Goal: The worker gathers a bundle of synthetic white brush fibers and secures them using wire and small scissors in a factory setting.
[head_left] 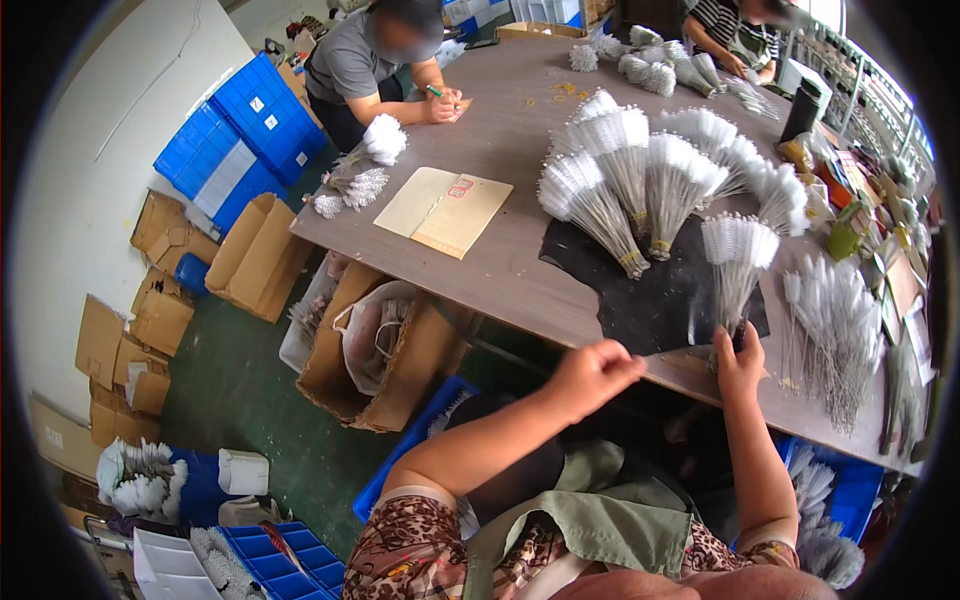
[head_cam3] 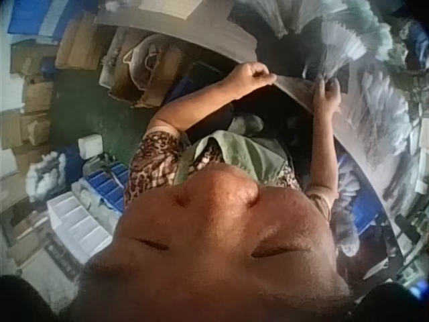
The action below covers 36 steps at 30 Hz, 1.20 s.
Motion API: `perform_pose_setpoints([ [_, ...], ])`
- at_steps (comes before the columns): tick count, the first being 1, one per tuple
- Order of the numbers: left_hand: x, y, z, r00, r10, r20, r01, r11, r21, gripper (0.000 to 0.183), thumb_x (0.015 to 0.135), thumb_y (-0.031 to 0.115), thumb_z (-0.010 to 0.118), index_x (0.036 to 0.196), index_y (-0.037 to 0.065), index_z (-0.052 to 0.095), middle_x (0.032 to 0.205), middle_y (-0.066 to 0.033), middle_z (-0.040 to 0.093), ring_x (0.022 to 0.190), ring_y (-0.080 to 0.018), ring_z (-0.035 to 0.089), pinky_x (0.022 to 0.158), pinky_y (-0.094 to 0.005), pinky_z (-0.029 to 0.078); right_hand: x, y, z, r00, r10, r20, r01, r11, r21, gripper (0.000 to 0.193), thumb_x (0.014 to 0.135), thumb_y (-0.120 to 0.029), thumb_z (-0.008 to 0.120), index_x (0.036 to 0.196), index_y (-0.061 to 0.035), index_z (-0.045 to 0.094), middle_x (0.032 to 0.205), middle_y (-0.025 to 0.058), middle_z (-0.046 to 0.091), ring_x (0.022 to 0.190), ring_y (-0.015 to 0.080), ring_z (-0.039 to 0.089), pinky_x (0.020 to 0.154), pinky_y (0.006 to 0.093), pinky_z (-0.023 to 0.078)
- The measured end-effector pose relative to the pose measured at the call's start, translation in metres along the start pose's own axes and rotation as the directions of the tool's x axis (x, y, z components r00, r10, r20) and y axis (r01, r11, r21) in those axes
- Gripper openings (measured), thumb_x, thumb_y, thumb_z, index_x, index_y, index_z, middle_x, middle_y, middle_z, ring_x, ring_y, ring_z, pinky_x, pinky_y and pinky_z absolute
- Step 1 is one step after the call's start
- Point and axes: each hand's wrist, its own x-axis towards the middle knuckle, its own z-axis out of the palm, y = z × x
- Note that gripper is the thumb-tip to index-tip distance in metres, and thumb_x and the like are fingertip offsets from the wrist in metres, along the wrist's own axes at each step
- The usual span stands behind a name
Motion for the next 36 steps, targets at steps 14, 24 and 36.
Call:
perform_pose_setpoints([
  [14,-0.029,-0.050,0.118,0.815,-0.426,0.392,0.577,0.543,-0.610,0.023,0.093,0.030,0.058,0.084,0.009,0.055,0.064,0.0044,0.044,0.047,-0.0041,0.035,0.040,-0.0194,0.027,-0.004,0.004,-0.002,0.995,0.026,-0.101,-0.008,0.985,0.170,0.022,0.087,-0.022,0.064,0.084,-0.0008,0.059,0.065,0.0006,0.058,0.060,0.0076,0.051,0.055,0.0249,0.040],
  [24,-0.026,-0.055,0.111,0.900,-0.353,0.256,0.432,0.796,-0.423,0.020,0.095,0.026,0.055,0.088,0.008,0.058,0.065,0.0035,0.048,0.051,-0.0049,0.043,0.044,-0.0195,0.034,-0.005,0.004,0.001,0.994,0.071,-0.077,-0.051,0.969,0.241,0.016,0.088,-0.016,0.062,0.090,0.0002,0.059,0.071,-0.0016,0.057,0.064,0.0060,0.049,0.059,0.0226,0.041],
  [36,0.050,-0.011,0.052,0.905,0.377,-0.198,-0.375,0.926,0.049,0.020,0.088,0.017,0.062,0.080,0.000,0.057,0.064,-0.0106,0.058,0.054,-0.0177,0.054,0.052,-0.0314,0.043,-0.003,0.015,0.002,0.994,0.094,-0.053,-0.079,0.969,0.235,0.016,0.089,-0.012,0.062,0.098,0.0005,0.059,0.076,-0.0003,0.057,0.068,0.0063,0.051,0.061,0.0204,0.041],
])
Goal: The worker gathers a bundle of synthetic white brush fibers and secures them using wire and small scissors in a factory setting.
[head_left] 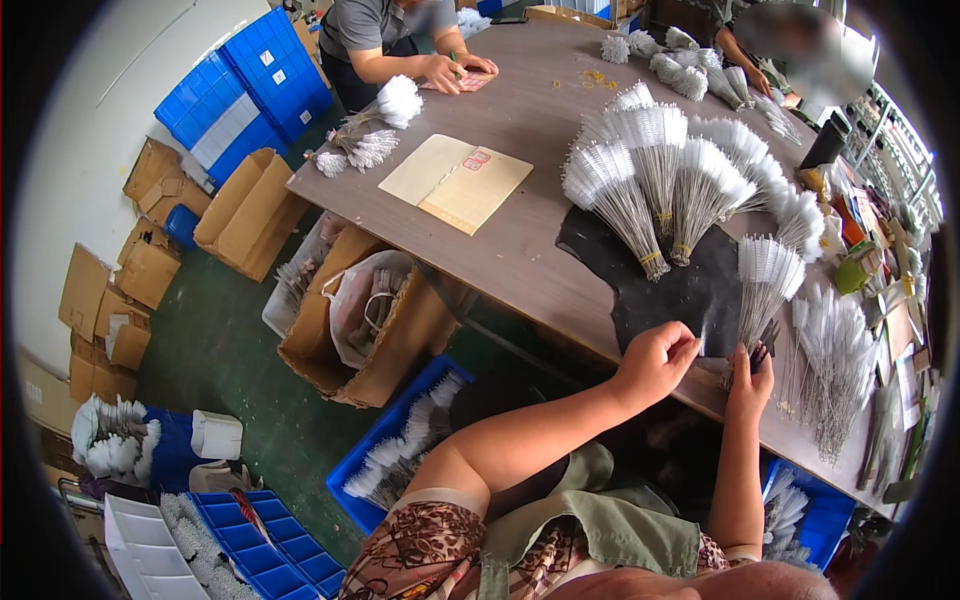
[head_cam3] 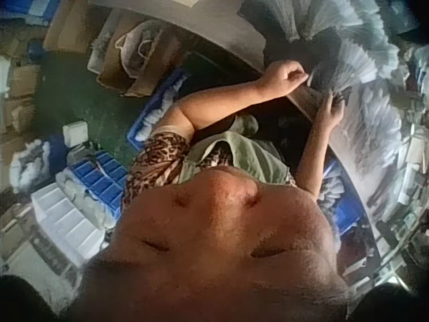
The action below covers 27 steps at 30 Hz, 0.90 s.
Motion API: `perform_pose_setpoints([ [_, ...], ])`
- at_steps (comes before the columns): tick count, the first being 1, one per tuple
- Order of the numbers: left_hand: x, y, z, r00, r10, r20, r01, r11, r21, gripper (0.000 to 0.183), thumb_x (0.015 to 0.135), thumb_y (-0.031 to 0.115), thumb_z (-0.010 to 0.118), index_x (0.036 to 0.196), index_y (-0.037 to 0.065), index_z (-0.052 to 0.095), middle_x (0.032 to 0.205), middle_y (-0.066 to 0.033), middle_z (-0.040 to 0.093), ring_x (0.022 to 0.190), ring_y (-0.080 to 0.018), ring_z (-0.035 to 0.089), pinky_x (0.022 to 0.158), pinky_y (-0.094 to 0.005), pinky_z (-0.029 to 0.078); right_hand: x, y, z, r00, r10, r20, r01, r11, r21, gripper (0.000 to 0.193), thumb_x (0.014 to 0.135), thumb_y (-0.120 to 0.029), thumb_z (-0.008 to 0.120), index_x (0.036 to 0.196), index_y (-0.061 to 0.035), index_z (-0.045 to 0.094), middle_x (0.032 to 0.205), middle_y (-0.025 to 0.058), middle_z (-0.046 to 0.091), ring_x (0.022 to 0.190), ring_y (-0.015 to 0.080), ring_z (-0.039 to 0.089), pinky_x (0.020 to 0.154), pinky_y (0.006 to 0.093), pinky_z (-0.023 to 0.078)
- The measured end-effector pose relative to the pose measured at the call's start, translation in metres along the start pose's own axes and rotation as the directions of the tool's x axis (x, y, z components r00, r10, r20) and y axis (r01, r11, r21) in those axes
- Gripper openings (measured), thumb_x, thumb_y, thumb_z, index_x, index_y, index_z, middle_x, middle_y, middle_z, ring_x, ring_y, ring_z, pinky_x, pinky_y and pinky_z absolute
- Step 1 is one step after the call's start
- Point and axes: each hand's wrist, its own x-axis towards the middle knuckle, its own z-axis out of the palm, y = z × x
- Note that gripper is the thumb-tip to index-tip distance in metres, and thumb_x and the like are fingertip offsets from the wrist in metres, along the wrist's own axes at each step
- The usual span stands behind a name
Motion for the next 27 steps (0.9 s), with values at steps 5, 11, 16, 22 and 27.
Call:
perform_pose_setpoints([
  [5,0.009,-0.016,-0.008,0.989,-0.144,-0.035,0.139,0.983,-0.117,0.019,0.091,0.018,0.060,0.085,0.000,0.057,0.067,-0.0038,0.058,0.056,-0.0099,0.053,0.053,-0.0252,0.045,-0.003,-0.007,0.002,0.999,0.029,-0.015,-0.029,0.999,-0.013,0.016,0.089,-0.012,0.062,0.098,0.0010,0.058,0.078,0.0000,0.058,0.069,0.0063,0.051,0.062,0.0204,0.042],
  [11,0.003,-0.027,-0.010,0.981,-0.188,0.048,0.194,0.943,-0.269,0.016,0.092,0.017,0.060,0.093,0.001,0.056,0.074,0.0005,0.058,0.061,-0.0052,0.055,0.057,-0.0215,0.048,-0.006,0.002,-0.003,0.999,-0.041,0.015,0.041,0.999,0.004,0.021,0.090,-0.012,0.061,0.104,0.0019,0.056,0.087,0.0021,0.059,0.074,0.0087,0.055,0.069,0.0226,0.045],
  [16,-0.014,-0.018,-0.007,0.985,-0.142,0.097,0.167,0.922,-0.349,0.028,0.092,0.018,0.061,0.113,0.001,0.055,0.094,-0.0018,0.060,0.088,-0.0071,0.057,0.080,-0.0233,0.048,-0.032,-0.027,0.004,0.998,-0.015,0.058,0.012,0.999,0.041,0.019,0.087,-0.006,0.061,0.103,0.0015,0.057,0.084,0.0010,0.059,0.072,0.0070,0.053,0.065,0.0204,0.043],
  [22,-0.045,0.008,-0.013,0.890,-0.252,0.380,0.454,0.571,-0.684,0.070,0.082,0.033,0.073,0.132,0.000,0.038,0.112,-0.0053,0.052,0.106,-0.0116,0.048,0.091,-0.0279,0.041,-0.094,-0.039,0.012,0.955,-0.003,0.295,0.001,1.000,0.007,0.039,0.074,-0.009,0.073,0.108,0.0019,0.057,0.085,0.0017,0.061,0.073,0.0076,0.054,0.064,0.0218,0.044],
  [27,-0.077,0.013,-0.004,0.849,-0.374,0.373,0.523,0.495,-0.694,0.039,0.080,0.019,0.075,0.111,0.005,0.056,0.096,-0.0030,0.060,0.090,-0.0125,0.057,0.080,-0.0282,0.047,-0.133,-0.038,0.004,0.882,-0.272,0.384,0.364,0.912,-0.189,0.049,0.072,-0.022,0.078,0.109,0.0032,0.059,0.084,0.0158,0.063,0.075,0.0285,0.063,0.071,0.0338,0.050],
])
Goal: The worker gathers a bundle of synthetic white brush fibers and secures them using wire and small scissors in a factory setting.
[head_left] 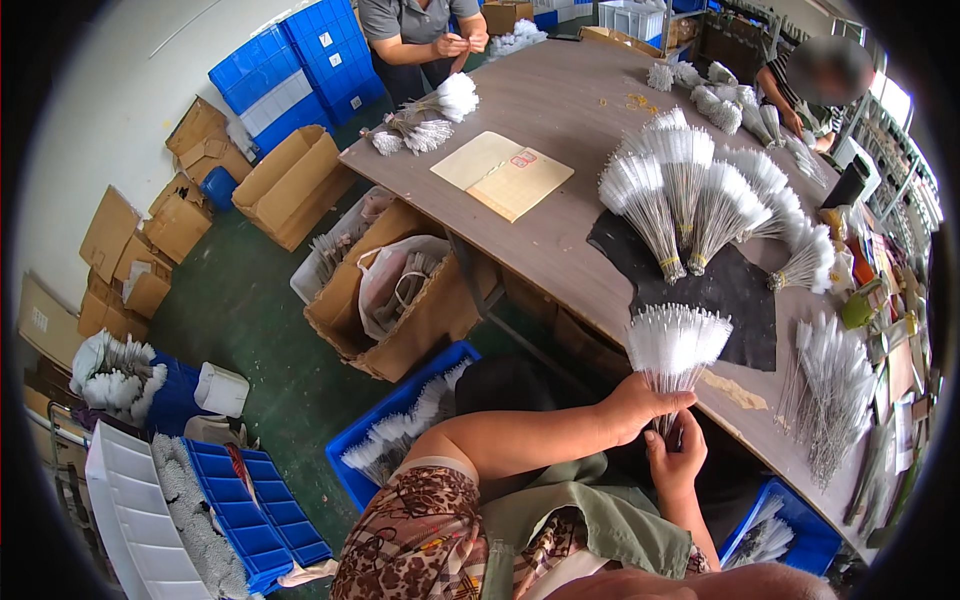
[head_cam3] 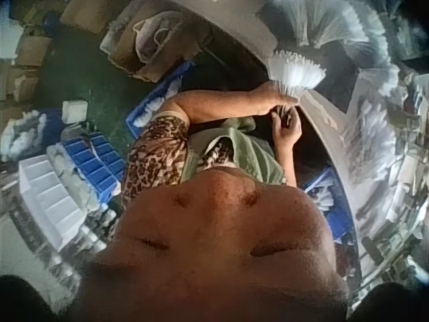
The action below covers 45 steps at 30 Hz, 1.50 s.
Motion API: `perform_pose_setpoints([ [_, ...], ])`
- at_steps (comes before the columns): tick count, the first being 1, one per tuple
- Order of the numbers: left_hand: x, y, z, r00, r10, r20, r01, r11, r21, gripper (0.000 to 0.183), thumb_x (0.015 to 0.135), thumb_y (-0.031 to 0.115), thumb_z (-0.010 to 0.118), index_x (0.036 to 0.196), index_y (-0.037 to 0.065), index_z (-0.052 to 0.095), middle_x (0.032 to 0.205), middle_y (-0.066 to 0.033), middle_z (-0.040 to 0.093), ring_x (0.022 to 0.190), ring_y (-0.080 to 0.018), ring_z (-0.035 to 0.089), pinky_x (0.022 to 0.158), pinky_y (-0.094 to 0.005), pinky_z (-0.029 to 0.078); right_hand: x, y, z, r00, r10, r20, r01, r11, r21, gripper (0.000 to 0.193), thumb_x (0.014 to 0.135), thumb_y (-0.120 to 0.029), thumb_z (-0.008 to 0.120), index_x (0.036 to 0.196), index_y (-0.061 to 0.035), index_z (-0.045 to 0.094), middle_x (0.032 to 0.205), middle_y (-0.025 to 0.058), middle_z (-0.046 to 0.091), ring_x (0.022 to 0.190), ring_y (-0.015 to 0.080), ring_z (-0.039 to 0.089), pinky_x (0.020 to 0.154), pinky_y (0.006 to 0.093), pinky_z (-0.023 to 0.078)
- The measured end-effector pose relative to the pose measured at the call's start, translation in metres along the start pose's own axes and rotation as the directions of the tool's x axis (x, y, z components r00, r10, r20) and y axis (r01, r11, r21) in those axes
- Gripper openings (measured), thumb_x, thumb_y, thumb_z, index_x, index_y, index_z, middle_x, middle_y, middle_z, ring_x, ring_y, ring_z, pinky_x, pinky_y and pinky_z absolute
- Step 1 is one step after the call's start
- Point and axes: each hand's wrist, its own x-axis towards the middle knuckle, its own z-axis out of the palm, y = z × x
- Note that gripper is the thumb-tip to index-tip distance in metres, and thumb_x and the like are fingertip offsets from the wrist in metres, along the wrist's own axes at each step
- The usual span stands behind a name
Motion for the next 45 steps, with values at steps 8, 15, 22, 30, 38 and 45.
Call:
perform_pose_setpoints([
  [8,-0.021,-0.006,-0.025,0.994,0.079,-0.072,-0.057,0.961,0.270,0.031,0.081,0.005,0.067,0.111,0.000,0.060,0.098,-0.0086,0.065,0.089,-0.0167,0.062,0.082,-0.0298,0.049,0.005,0.007,-0.015,0.888,0.444,0.121,-0.443,0.755,0.484,0.029,0.089,-0.011,0.060,0.113,0.0043,0.058,0.090,0.0056,0.064,0.077,0.0104,0.057,0.072,0.0244,0.047],
  [15,0.010,-0.013,-0.025,0.776,0.268,0.571,-0.511,-0.263,0.818,0.036,0.084,0.024,0.064,0.115,0.006,0.060,0.113,-0.0117,0.060,0.109,-0.0312,0.053,0.095,-0.0457,0.040,-0.004,0.023,-0.014,0.878,0.417,0.234,-0.465,0.629,0.623,0.053,0.077,-0.008,0.076,0.124,0.0006,0.052,0.082,-0.0056,0.052,0.069,0.0022,0.044,0.067,0.0192,0.042],
  [22,-0.004,-0.047,-0.050,0.994,0.107,0.036,-0.097,0.640,0.762,0.048,0.084,0.013,0.066,0.127,0.005,0.048,0.121,-0.0085,0.055,0.112,-0.0201,0.053,0.093,-0.0347,0.045,-0.018,0.020,-0.025,0.853,0.444,0.275,-0.508,0.588,0.629,0.043,0.079,-0.009,0.075,0.117,-0.0009,0.058,0.072,-0.0084,0.050,0.063,0.0002,0.041,0.059,0.0171,0.040],
  [30,-0.006,-0.044,-0.051,0.906,0.211,0.366,-0.361,-0.065,0.930,0.035,0.082,0.004,0.062,0.117,0.004,0.058,0.120,-0.0114,0.057,0.114,-0.0263,0.051,0.099,-0.0393,0.038,-0.022,0.023,-0.036,0.839,0.443,0.315,-0.538,0.594,0.598,0.038,0.084,-0.012,0.071,0.117,-0.0003,0.057,0.093,-0.0017,0.062,0.081,0.0035,0.055,0.075,0.0195,0.046],
  [38,-0.008,-0.037,-0.019,0.900,0.220,0.376,-0.305,-0.299,0.904,0.037,0.079,0.010,0.061,0.115,0.011,0.061,0.114,-0.0081,0.060,0.108,-0.0301,0.054,0.097,-0.0440,0.039,-0.013,0.027,-0.039,0.876,0.465,0.127,-0.424,0.618,0.662,0.024,0.086,-0.008,0.068,0.107,-0.0022,0.060,0.083,-0.0037,0.057,0.077,0.0041,0.052,0.071,0.0193,0.044],
  [45,-0.011,-0.036,-0.022,0.920,0.199,0.338,-0.265,-0.318,0.910,0.034,0.081,0.013,0.063,0.115,0.010,0.061,0.113,-0.0091,0.061,0.108,-0.0278,0.056,0.095,-0.0412,0.042,-0.010,0.026,-0.039,0.872,0.472,0.133,-0.438,0.629,0.642,0.021,0.085,-0.007,0.068,0.105,-0.0025,0.061,0.082,-0.0040,0.058,0.077,0.0040,0.052,0.071,0.0192,0.044],
])
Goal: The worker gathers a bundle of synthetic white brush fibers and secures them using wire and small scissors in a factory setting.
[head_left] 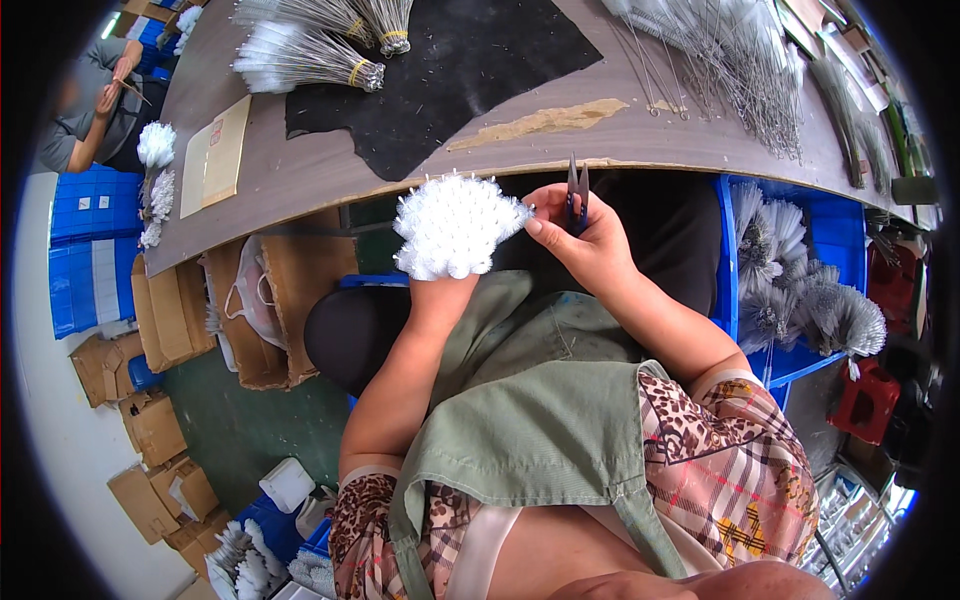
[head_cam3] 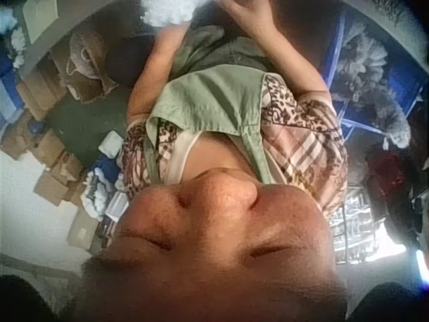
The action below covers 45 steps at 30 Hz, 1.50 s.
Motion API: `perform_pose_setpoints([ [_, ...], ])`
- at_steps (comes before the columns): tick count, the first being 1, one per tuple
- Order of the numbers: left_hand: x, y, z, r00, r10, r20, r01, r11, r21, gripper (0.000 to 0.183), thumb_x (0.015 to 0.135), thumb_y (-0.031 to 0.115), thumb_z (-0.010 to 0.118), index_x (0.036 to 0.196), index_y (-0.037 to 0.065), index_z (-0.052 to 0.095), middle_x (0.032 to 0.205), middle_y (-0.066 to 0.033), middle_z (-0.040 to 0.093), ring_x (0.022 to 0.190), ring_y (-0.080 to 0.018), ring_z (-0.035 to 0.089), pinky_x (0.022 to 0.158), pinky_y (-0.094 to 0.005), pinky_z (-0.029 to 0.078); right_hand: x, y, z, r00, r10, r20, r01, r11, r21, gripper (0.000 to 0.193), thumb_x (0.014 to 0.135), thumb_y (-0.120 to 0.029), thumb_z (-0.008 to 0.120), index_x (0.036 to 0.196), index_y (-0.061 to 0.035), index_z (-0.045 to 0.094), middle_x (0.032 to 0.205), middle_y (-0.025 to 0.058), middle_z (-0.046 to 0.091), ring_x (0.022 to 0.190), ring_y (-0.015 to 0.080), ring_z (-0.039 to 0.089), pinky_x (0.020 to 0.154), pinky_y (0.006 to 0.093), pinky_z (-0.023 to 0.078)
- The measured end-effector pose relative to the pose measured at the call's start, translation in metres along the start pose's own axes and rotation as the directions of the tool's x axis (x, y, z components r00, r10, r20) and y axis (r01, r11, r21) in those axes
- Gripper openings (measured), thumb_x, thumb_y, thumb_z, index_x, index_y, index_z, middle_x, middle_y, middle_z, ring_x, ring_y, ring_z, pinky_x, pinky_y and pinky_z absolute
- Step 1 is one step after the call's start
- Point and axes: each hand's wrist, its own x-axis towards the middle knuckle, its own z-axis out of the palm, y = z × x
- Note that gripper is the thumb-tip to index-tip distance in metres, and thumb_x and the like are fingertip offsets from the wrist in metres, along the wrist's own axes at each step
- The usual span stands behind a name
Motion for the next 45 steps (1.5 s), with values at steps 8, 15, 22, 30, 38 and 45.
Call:
perform_pose_setpoints([
  [8,0.004,0.006,-0.006,0.998,0.052,-0.026,-0.051,0.998,0.037,0.034,0.081,0.006,0.065,0.115,0.007,0.061,0.116,-0.0082,0.061,0.112,-0.0261,0.056,0.097,-0.0379,0.041,0.000,0.005,-0.001,1.000,0.012,-0.012,-0.012,0.999,0.049,0.022,0.085,-0.007,0.068,0.104,-0.0015,0.060,0.089,-0.0009,0.062,0.080,0.0044,0.055,0.073,0.0198,0.047],
  [15,0.001,0.001,-0.002,0.998,0.016,-0.053,-0.019,0.998,-0.067,0.030,0.085,0.010,0.063,0.116,0.008,0.061,0.118,-0.0079,0.062,0.113,-0.0233,0.056,0.096,-0.0361,0.042,0.000,0.001,-0.005,1.000,0.003,0.014,-0.003,1.000,0.023,0.020,0.086,-0.007,0.068,0.103,-0.0020,0.061,0.086,-0.0030,0.059,0.078,0.0044,0.053,0.073,0.0193,0.043],
  [22,-0.015,-0.011,0.008,0.993,-0.120,0.019,0.120,0.947,-0.297,0.034,0.084,0.006,0.062,0.118,0.007,0.060,0.119,-0.0082,0.060,0.113,-0.0245,0.054,0.098,-0.0383,0.040,0.002,0.003,-0.008,0.994,-0.081,-0.071,0.076,0.994,-0.076,0.013,0.082,-0.007,0.070,0.094,-0.0023,0.065,0.078,-0.0025,0.058,0.072,0.0049,0.051,0.065,0.0216,0.043],
  [30,-0.013,-0.005,0.011,0.970,-0.223,0.099,0.235,0.741,-0.629,0.034,0.087,0.010,0.060,0.121,0.007,0.059,0.121,-0.0076,0.060,0.116,-0.0234,0.053,0.099,-0.0379,0.040,0.008,0.002,-0.011,0.966,-0.259,-0.002,0.244,0.914,-0.326,0.009,0.075,-0.004,0.072,0.081,-0.0035,0.066,0.068,0.0013,0.050,0.063,0.0115,0.047,0.059,0.0262,0.040],
  [38,-0.006,-0.002,0.009,0.992,-0.113,0.062,0.128,0.901,-0.414,0.036,0.082,0.007,0.064,0.118,0.006,0.059,0.119,-0.0087,0.060,0.111,-0.0231,0.055,0.096,-0.0374,0.042,0.008,0.018,-0.018,1.000,-0.025,0.008,0.026,0.992,-0.124,0.010,0.088,-0.012,0.066,0.087,-0.0025,0.062,0.074,-0.0053,0.054,0.065,0.0035,0.044,0.059,0.0201,0.038],
  [45,-0.012,-0.004,0.013,0.947,-0.283,0.150,0.319,0.784,-0.533,0.044,0.075,-0.002,0.067,0.118,0.005,0.058,0.116,-0.0079,0.060,0.109,-0.0210,0.056,0.092,-0.0351,0.044,0.008,0.004,-0.013,0.979,0.204,-0.014,-0.202,0.975,0.093,0.010,0.089,-0.012,0.065,0.091,-0.0026,0.064,0.075,-0.0056,0.054,0.061,0.0019,0.042,0.055,0.0179,0.032],
])
